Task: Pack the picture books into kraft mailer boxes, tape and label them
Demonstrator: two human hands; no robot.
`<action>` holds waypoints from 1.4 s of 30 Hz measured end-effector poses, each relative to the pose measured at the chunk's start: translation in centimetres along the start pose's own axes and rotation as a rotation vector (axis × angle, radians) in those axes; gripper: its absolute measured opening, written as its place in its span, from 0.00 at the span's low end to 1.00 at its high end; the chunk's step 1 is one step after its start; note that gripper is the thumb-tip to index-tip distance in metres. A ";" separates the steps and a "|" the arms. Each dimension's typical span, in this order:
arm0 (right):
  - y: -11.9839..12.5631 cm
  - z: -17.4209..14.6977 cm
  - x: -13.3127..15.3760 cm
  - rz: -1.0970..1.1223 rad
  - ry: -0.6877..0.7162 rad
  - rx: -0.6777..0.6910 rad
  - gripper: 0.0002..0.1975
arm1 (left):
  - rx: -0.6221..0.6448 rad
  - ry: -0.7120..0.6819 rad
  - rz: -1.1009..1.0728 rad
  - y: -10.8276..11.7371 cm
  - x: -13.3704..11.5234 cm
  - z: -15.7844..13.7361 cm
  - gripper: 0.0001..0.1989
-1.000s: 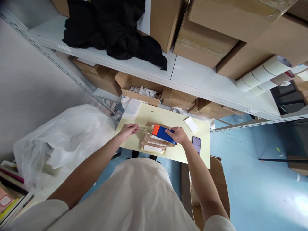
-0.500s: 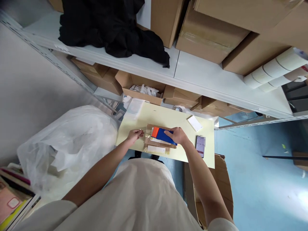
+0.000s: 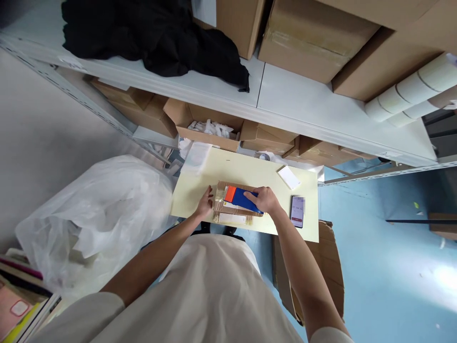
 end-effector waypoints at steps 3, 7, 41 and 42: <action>0.0 0.1 -0.1 0.025 -0.005 0.011 0.25 | 0.128 -0.304 0.416 0.8 -2.5 -1.2 0.49; 0.0 0.1 -0.2 0.030 -0.038 0.030 0.27 | 0.381 -0.691 1.175 -1.0 -5.6 -1.5 0.68; 0.5 1.2 -17.4 0.065 -0.005 0.202 0.25 | 0.340 -0.668 1.950 -12.4 -3.7 -0.3 0.63; 0.5 1.2 -17.5 0.059 -0.011 0.212 0.25 | 0.358 -0.683 1.950 -14.0 -3.1 -0.2 0.62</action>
Point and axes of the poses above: each hand's wrist, its own z-axis towards the middle knuckle, its own y-axis out of the back of the hand, x = y × z, the point moved 1 cm from there along z, towards the middle knuckle, and after that the axes turned 1 degree about -y, right-handed, at the moved point
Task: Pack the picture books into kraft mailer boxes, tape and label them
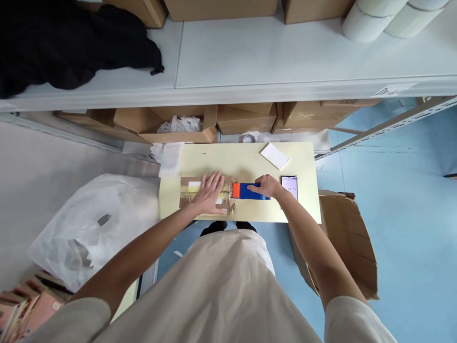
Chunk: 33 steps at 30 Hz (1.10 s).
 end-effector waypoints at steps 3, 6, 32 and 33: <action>-0.1 -0.2 -0.2 0.013 -0.017 0.033 0.24 | -0.021 -0.070 0.019 0.2 -2.8 2.4 0.57; 0.0 -0.6 -0.8 0.038 -0.018 0.056 0.24 | -0.033 -0.089 0.028 0.5 -3.3 3.0 0.52; -2.5 1.4 11.9 -0.334 -0.461 -0.014 0.12 | 0.087 -0.130 0.144 -0.1 -4.2 2.9 0.34; -2.6 1.5 12.2 -0.340 -0.458 -0.019 0.11 | 0.091 -0.125 0.139 0.0 -4.0 2.9 0.35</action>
Point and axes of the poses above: each hand's wrist, its own z-axis towards the middle knuckle, its own y-axis out of the back of the hand, x = y × z, the point moved 1 cm from there along z, towards the middle knuckle, and after that the axes turned 1 degree about -y, right-handed, at the moved point
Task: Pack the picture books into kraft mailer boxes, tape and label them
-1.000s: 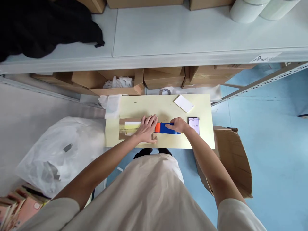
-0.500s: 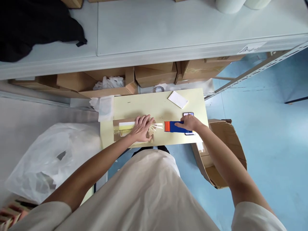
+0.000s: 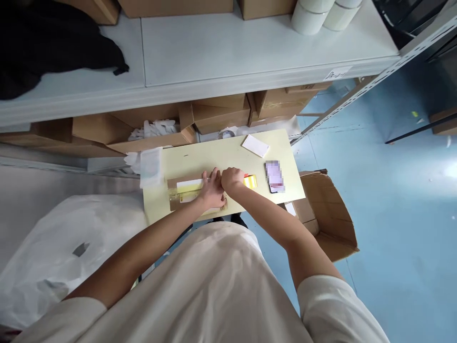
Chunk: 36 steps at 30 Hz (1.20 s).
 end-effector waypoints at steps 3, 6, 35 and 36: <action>-0.2 -0.2 0.7 -0.004 -0.008 -0.036 0.11 | 0.001 0.002 -0.001 0.0 0.3 -0.3 0.36; -0.8 -0.6 1.0 -0.015 -0.001 -0.064 0.12 | -0.006 -0.003 0.011 0.0 0.3 -0.5 0.36; -11.7 -2.4 -7.1 0.482 -0.138 -0.469 0.30 | -0.545 0.600 -1.185 -7.0 10.3 -12.4 0.42; -12.0 -2.7 -6.8 0.526 -0.039 -0.523 0.34 | -0.557 0.587 -1.232 -6.9 10.2 -12.3 0.39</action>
Point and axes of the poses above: each hand's wrist, its own z-axis towards the middle knuckle, its own y-axis out of the back of the hand, x = y × z, the point moved 1 cm from there along z, towards the middle knuckle, and after that the axes turned 1 degree about -y, right-handed, at the moved point
